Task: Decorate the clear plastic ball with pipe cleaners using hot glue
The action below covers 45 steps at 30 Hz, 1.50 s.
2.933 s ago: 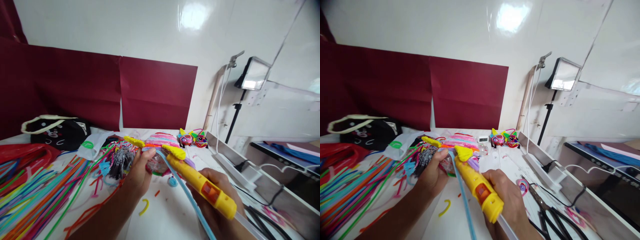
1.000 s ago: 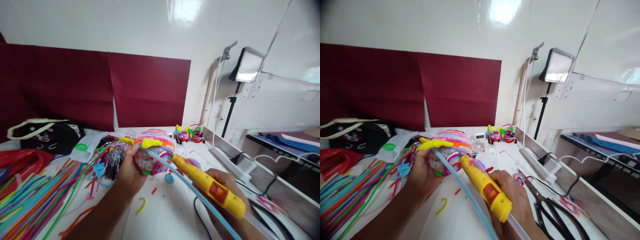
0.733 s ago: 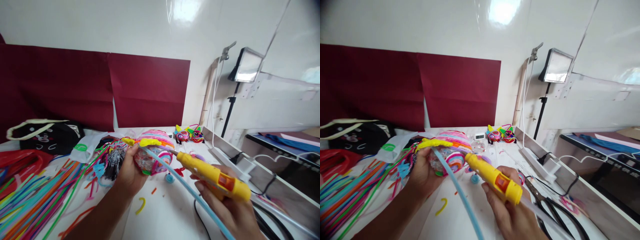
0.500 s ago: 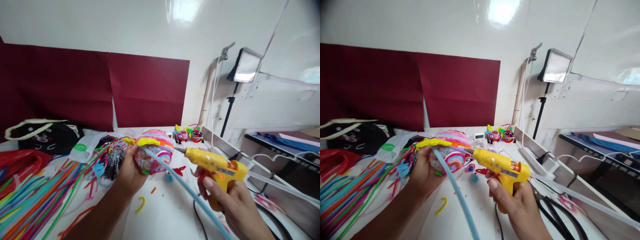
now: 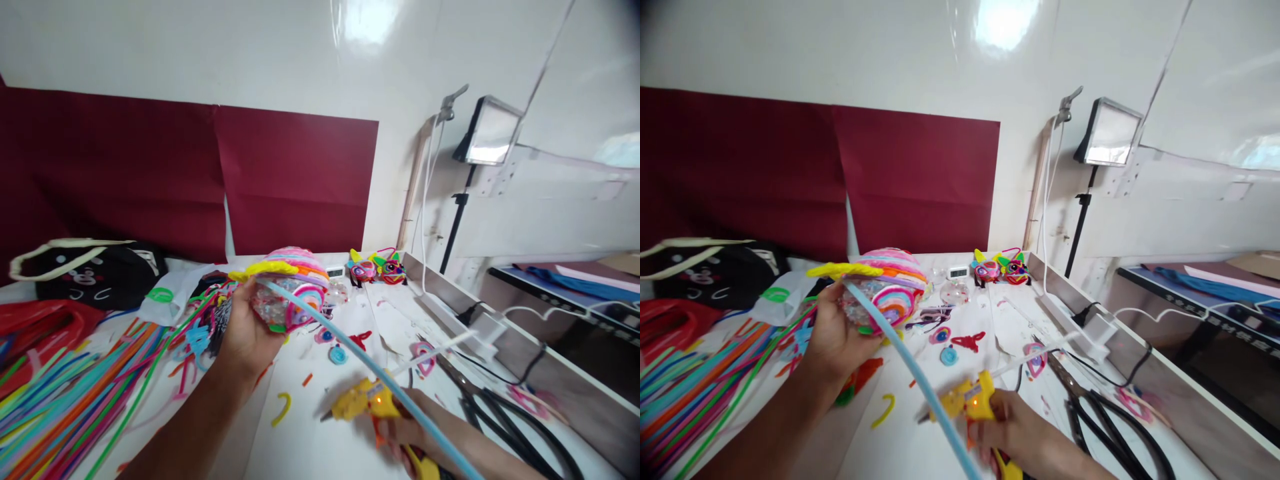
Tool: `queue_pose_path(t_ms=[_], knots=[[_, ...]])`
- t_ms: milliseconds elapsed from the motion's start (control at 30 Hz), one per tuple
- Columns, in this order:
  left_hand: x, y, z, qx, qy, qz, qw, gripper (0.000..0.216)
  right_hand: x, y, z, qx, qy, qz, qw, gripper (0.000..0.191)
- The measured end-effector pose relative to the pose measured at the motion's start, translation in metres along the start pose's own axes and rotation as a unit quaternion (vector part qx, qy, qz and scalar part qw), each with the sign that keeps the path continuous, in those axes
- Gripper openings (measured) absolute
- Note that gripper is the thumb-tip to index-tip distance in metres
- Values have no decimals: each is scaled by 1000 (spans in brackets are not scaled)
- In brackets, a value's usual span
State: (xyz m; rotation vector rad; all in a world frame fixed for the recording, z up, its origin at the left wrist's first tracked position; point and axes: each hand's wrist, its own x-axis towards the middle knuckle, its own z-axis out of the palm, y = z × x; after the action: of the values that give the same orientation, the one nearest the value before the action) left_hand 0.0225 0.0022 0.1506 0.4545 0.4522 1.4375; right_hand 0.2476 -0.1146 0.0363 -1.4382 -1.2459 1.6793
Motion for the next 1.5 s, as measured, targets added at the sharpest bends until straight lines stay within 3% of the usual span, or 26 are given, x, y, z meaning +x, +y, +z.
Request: queue_pose_path(t_ms=[133, 200, 267, 300, 400, 500, 600, 700, 867, 967, 1167, 1500], knots=[[-2, -1, 3, 7, 15, -5, 1000, 33, 0, 6, -5, -145, 65, -26, 987, 35], [-2, -2, 2, 4, 14, -2, 1000, 32, -7, -4, -11, -264, 107, -76, 955, 26], [-2, -3, 0, -2, 5, 2, 1000, 30, -18, -23, -14, -319, 153, -120, 928, 25], [-1, -4, -1, -3, 0, 2, 1000, 30, -25, -35, -14, -313, 181, -157, 919, 29], [-1, -6, -4, 4, -10, 4, 1000, 28, -44, -73, -8, -220, 172, -239, 930, 40], [-1, -10, -6, 2, -25, 22, 999, 25, -56, -105, 9, -90, 98, -284, 950, 38], [0, -14, -10, 12, -58, 30, 998, 22, -54, -124, 27, -1, 6, -255, 967, 43], [1, -16, -13, 37, -72, 43, 996, 20, -42, -133, 37, 9, -13, -209, 978, 52], [2, -17, -14, 69, -52, 51, 995, 25, -27, -138, 34, -69, 59, -278, 956, 30], [1, -18, -13, 75, -51, 62, 994, 28, -25, -139, 32, -75, 124, -335, 931, 29], [0, -21, -10, 60, -53, 54, 995, 30, -9, -133, 28, -61, 192, -386, 900, 30], [-6, -21, -3, 35, -8, 32, 999, 33, 14, -127, 29, 16, 232, -379, 896, 27]])
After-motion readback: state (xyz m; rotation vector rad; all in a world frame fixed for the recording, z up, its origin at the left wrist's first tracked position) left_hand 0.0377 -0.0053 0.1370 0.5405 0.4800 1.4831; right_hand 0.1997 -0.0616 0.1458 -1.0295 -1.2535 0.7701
